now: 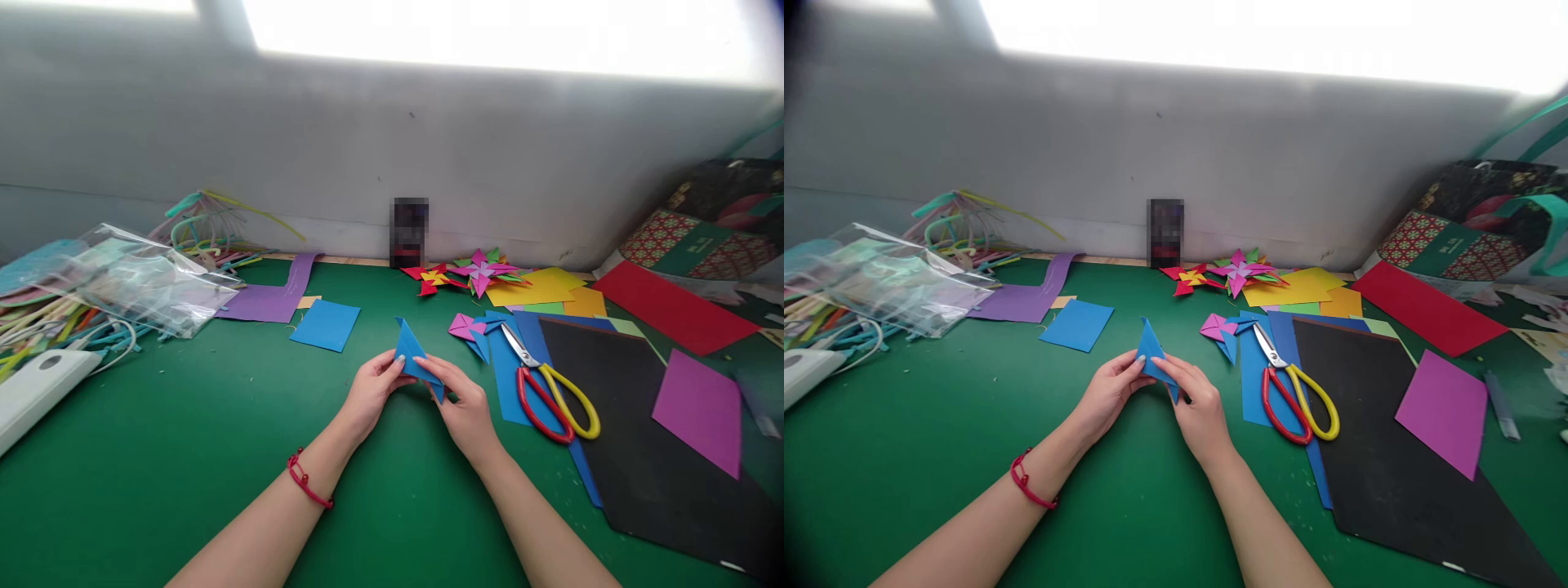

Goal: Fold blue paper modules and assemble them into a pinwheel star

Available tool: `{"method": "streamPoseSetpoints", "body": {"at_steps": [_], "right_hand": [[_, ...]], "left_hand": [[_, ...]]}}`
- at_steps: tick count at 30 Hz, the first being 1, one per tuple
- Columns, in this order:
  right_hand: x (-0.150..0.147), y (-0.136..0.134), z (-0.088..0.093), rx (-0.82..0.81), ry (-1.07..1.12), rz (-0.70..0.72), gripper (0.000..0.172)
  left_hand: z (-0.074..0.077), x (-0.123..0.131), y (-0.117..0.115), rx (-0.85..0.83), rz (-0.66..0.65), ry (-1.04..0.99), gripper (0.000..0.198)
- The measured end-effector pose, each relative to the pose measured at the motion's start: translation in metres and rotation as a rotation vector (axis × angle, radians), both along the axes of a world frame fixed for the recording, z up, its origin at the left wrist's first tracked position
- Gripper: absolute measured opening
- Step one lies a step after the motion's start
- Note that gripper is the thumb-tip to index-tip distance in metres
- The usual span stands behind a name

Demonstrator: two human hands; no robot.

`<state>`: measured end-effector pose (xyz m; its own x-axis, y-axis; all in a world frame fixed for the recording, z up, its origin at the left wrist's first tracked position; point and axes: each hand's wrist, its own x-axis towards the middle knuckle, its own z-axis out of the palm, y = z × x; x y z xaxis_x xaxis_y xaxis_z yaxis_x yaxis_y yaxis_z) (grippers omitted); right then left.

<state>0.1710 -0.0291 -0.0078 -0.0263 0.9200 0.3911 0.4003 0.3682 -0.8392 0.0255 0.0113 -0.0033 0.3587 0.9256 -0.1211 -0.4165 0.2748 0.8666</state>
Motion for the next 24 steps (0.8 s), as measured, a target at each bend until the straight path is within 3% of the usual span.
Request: {"method": "streamPoseSetpoints", "body": {"at_steps": [10, 14, 24], "right_hand": [[0.0019, -0.0018, -0.0014, -0.095, 0.066, -0.146, 0.036], [0.0030, -0.0019, -0.0023, -0.158, 0.094, -0.244, 0.042], [0.0033, -0.0015, -0.0007, -0.170, 0.092, -0.224, 0.046]], "left_hand": [[-0.0014, -0.0002, 0.0001, 0.010, -0.020, 0.020, 0.029], [-0.0003, -0.0004, -0.0001, 0.003, -0.014, 0.043, 0.033], [-0.0002, 0.0020, -0.0004, 0.057, -0.043, 0.149, 0.019]]}}
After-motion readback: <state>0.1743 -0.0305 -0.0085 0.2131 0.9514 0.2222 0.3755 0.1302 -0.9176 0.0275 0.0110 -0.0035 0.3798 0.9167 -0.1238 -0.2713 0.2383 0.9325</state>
